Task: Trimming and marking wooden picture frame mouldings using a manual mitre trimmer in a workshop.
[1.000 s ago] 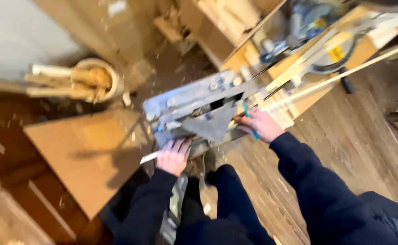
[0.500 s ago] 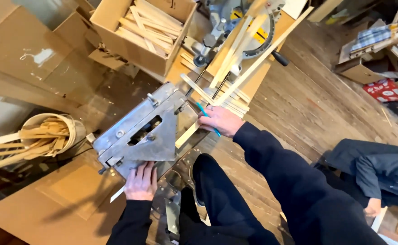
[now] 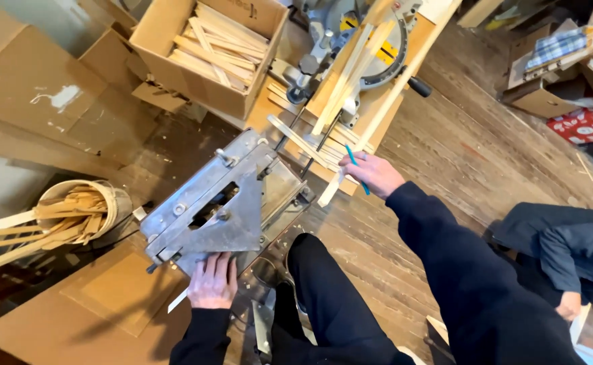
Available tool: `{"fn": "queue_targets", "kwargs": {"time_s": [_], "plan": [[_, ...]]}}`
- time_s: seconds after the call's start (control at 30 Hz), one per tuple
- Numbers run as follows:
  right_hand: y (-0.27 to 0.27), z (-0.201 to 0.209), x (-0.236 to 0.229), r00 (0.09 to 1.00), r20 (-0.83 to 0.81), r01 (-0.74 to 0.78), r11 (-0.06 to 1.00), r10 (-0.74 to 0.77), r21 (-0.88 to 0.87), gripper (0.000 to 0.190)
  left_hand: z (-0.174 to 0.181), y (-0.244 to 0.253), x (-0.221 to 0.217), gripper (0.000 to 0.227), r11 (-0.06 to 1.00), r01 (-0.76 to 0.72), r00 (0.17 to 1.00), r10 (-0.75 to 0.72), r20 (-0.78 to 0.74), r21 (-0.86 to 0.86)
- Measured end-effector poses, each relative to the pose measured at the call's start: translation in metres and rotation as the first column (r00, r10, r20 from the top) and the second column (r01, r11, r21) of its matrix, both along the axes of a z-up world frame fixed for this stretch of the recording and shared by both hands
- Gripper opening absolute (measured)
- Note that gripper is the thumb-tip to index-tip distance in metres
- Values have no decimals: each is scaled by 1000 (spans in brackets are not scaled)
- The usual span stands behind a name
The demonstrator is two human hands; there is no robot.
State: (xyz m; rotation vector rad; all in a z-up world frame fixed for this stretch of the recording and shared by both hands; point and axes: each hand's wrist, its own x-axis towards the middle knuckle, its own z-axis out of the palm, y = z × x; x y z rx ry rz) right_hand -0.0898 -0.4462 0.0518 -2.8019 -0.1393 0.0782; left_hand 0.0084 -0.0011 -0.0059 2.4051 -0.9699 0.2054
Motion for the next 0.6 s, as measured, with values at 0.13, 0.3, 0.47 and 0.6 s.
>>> {"fn": "queue_targets", "kwargs": {"time_s": [0.13,0.3,0.47,0.6], "plan": [[-16,-44,-2,999,-48,-17,995,12,-100,23,0,-2,0,21,999,9,1000,-9,-3,34],[1,-48,-2,786,-481,529,826,-390,194,17,-3,-1,-1,17,999,5,1000,-6,18,50],[-8,-98,-30,957,-233,186,982,-172,42,26,-2,-1,-2,17,1000,-5,999,4,42,23],[-14,-94,-26,966,-178,189,982,-188,-13,24,-9,-2,-2,17,999,-20,999,18,48,33]]}}
